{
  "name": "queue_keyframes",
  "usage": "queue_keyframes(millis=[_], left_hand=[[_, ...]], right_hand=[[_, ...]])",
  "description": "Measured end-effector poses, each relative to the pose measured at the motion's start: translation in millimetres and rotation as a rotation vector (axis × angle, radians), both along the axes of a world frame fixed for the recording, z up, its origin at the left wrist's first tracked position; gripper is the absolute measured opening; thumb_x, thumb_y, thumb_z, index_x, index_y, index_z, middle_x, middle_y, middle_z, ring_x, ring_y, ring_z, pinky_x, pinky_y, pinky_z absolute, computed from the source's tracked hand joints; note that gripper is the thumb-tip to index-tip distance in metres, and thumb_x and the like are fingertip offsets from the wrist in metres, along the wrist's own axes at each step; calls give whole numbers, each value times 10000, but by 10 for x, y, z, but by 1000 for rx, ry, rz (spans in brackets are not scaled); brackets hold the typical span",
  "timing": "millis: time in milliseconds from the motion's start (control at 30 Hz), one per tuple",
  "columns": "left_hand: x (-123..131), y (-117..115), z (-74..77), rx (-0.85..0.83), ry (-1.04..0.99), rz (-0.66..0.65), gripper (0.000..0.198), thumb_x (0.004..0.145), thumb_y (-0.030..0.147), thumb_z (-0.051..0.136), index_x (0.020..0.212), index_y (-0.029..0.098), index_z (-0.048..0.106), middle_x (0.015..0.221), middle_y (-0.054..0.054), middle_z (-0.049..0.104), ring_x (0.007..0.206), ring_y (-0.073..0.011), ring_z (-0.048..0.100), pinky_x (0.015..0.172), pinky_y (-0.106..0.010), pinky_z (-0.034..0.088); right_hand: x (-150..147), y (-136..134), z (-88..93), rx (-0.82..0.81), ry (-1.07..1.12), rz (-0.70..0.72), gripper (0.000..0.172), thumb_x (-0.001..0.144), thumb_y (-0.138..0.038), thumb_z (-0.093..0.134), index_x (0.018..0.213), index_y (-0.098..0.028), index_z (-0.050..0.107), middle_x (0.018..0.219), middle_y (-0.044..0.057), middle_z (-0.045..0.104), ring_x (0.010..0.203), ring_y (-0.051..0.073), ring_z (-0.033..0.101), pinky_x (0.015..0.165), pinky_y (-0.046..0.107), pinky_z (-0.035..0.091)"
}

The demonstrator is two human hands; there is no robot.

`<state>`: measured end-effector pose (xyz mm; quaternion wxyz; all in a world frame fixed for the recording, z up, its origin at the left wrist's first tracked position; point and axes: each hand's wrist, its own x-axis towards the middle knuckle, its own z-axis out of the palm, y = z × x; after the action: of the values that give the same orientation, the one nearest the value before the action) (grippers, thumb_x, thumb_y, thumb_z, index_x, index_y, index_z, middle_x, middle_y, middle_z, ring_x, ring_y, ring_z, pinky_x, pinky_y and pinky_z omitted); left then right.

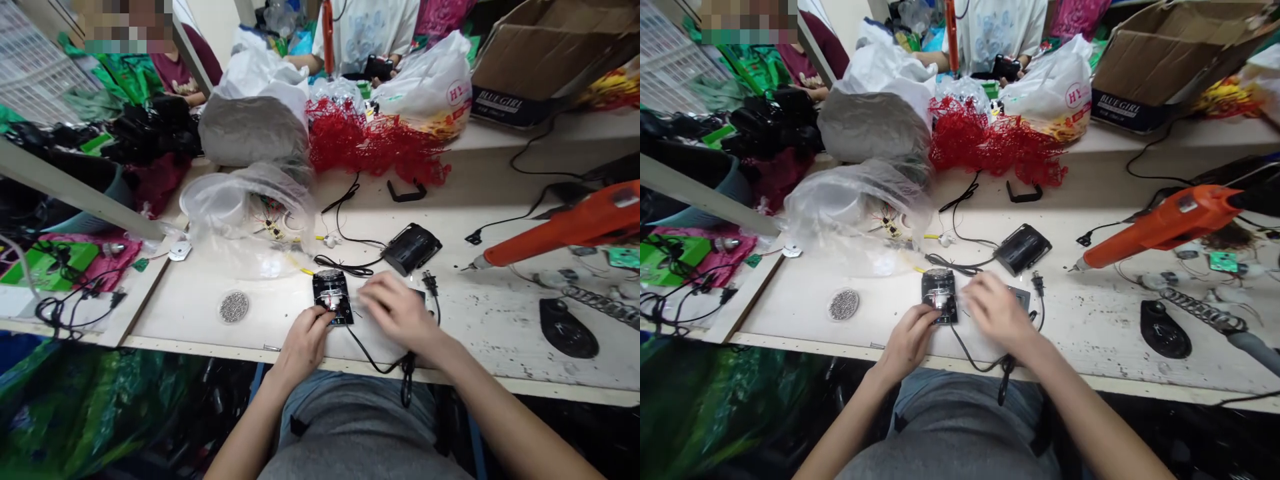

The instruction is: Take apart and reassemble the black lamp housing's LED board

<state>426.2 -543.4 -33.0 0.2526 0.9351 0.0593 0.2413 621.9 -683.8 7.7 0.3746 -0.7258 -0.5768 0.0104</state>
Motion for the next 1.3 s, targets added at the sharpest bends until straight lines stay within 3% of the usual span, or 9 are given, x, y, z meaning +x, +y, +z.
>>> queue_keyframes(millis=[67, 133, 267, 433, 567, 733, 900, 1067, 1300], left_hand=[[-9, -2, -13, 26, -3, 6, 322, 970, 89, 452, 1255, 170, 577, 1109, -127, 607, 1024, -220, 629, 853, -346, 601], [-18, -8, -24, 47, -16, 26, 342, 956, 81, 457, 1258, 177, 586, 1112, -127, 592, 971, -209, 632, 801, -331, 602], [-31, -33, -21, 21, -65, 77, 310, 958, 98, 496, 1234, 206, 586, 1128, -113, 566, 855, -162, 623, 744, -299, 593], [-61, -71, -18, -159, -160, 196, 411, 938, 227, 626, 1319, 212, 472, 1177, -114, 525, 820, -154, 619, 774, -357, 605], [-96, -58, -47, -350, -131, 283, 796, 824, 308, 784, 1477, 252, 332, 1236, -113, 478, 873, -175, 624, 827, -420, 608], [-90, 37, -56, -569, -6, 258, 1186, 680, 310, 903, 1575, 358, 126, 1449, -158, 378, 1050, -249, 635, 886, -474, 596], [-19, 200, 7, -739, 104, 157, 1369, 624, 306, 930, 1588, 397, -38, 1590, -202, 218, 1163, -307, 605, 914, -502, 576], [16, 350, 90, -809, 198, 73, 1449, 585, 305, 940, 1582, 431, -103, 1651, -196, 89, 1156, -302, 597, 872, -472, 585], [127, 503, 155, -766, 339, -67, 1459, 557, 350, 948, 1600, 400, -71, 1681, -169, 60, 1090, -298, 594, 813, -456, 594]], right_hand=[[311, -97, -9, 52, -88, -237, 212, 977, -308, 560, 1102, -193, 688, 1051, 119, 623, 995, 263, 623, 843, 444, 563], [617, -175, -58, 12, -170, -440, 514, 886, -525, 660, 1262, -174, 652, 1180, 187, 576, 1144, 387, 557, 925, 585, 506], [988, -232, -243, -212, -126, -563, 970, 705, -727, 737, 1455, -150, 518, 1360, 276, 463, 1276, 536, 421, 995, 686, 404], [1053, -179, -436, -295, -71, -535, 984, 667, -732, 746, 1438, -160, 526, 1325, 249, 471, 1233, 520, 457, 981, 682, 418], [983, -152, -258, -162, -103, -518, 817, 741, -651, 720, 1392, -181, 565, 1289, 236, 481, 1225, 511, 462, 983, 680, 432], [590, -81, 218, 0, -145, -203, 794, 808, -543, 717, 1494, -266, 430, 1378, 188, 457, 1285, 450, 478, 1081, 650, 416], [119, 125, 201, -67, -71, 243, 869, 777, -465, 764, 1524, -311, 347, 1435, 154, 440, 1323, 387, 484, 1061, 601, 473], [31, 278, 43, -140, -12, 315, 947, 729, -352, 800, 1537, -282, 311, 1462, 170, 407, 1357, 382, 457, 1090, 595, 462], [57, 362, 115, -212, -57, 401, 915, 747, -355, 782, 1534, -244, 328, 1489, 205, 374, 1379, 404, 421, 1074, 622, 464]])
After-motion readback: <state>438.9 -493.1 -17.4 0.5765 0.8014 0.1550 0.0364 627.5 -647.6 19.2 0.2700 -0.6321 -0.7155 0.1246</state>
